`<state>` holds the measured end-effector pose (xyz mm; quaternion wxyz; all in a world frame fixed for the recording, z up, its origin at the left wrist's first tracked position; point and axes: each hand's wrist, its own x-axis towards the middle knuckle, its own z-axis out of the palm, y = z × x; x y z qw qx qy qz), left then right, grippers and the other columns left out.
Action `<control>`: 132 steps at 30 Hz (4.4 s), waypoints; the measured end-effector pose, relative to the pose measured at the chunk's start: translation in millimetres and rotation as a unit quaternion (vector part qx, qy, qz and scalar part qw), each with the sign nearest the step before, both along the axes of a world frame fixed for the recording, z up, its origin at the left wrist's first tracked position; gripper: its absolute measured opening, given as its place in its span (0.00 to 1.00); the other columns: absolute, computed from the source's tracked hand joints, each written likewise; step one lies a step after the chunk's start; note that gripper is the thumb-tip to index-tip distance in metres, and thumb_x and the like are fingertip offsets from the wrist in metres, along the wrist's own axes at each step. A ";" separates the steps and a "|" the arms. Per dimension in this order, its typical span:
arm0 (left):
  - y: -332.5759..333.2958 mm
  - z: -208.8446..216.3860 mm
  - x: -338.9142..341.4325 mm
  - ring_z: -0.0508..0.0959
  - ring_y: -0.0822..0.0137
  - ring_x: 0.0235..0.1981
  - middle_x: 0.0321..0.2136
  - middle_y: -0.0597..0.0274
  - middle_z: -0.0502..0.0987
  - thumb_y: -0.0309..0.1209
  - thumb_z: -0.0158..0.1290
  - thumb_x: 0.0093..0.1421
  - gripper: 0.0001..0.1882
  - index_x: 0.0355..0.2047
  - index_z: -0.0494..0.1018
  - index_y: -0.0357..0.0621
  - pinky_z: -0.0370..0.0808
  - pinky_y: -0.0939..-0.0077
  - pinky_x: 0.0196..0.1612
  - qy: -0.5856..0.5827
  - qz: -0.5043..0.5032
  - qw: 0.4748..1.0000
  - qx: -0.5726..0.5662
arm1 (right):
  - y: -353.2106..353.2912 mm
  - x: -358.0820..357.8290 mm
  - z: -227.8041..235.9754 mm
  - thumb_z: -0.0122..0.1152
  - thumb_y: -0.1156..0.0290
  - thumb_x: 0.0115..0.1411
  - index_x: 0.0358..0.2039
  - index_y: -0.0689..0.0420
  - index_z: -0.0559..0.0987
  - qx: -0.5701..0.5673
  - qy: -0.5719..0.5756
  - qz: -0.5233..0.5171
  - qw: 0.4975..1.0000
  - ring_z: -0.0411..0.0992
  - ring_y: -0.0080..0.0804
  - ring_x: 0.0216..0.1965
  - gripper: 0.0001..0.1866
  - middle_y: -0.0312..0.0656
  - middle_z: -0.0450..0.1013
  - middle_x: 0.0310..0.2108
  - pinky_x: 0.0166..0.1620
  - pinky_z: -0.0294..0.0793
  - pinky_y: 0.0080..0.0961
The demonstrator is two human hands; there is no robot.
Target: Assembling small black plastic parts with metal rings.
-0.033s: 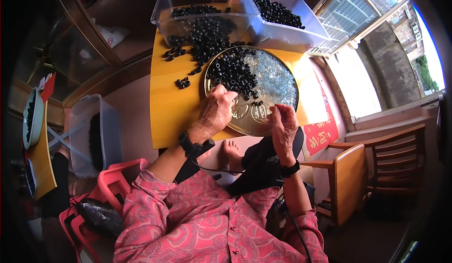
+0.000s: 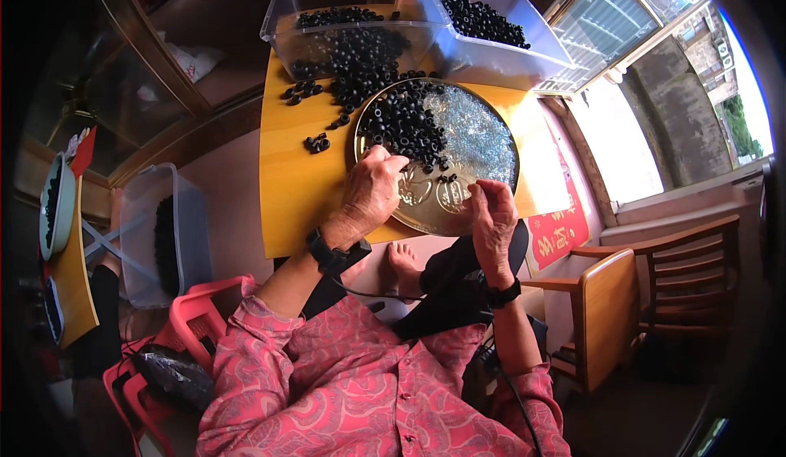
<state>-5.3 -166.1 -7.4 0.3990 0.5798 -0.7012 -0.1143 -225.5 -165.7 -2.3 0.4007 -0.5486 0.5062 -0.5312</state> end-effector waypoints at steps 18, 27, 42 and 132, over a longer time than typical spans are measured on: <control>-36.8 32.9 -5.5 0.77 0.52 0.36 0.31 0.50 0.76 0.23 0.56 0.56 0.07 0.35 0.78 0.35 0.75 0.63 0.43 -0.004 -0.059 0.997 -0.049 | 2.0 4.9 1.3 0.59 0.75 0.65 0.39 0.60 0.75 -0.029 0.003 -0.036 0.999 0.72 0.14 0.28 0.04 0.32 0.74 0.27 0.31 0.72 0.14; -62.5 25.6 -31.3 0.75 0.51 0.39 0.33 0.52 0.75 0.23 0.56 0.54 0.08 0.36 0.80 0.41 0.73 0.61 0.46 -0.115 -0.089 0.989 0.011 | 0.4 3.8 -5.2 0.60 0.76 0.63 0.38 0.61 0.76 -0.019 0.001 -0.035 0.999 0.74 0.17 0.28 0.04 0.35 0.76 0.28 0.31 0.73 0.17; -35.2 15.7 17.3 0.78 0.50 0.33 0.29 0.49 0.76 0.22 0.55 0.56 0.03 0.30 0.79 0.36 0.75 0.61 0.39 -0.042 -0.066 0.997 0.005 | 1.4 6.5 -1.3 0.60 0.77 0.63 0.37 0.60 0.77 -0.040 0.048 -0.038 0.997 0.74 0.19 0.26 0.03 0.36 0.76 0.27 0.29 0.73 0.18; 82.0 3.2 -12.9 0.80 0.74 0.35 0.36 0.63 0.80 0.27 0.54 0.65 0.13 0.49 0.75 0.37 0.79 0.81 0.41 0.750 -0.129 0.587 0.276 | 42.6 33.2 43.0 0.61 0.86 0.59 0.51 0.60 0.76 0.070 -0.020 0.169 0.983 0.77 0.22 0.41 0.19 0.40 0.80 0.39 0.46 0.77 0.20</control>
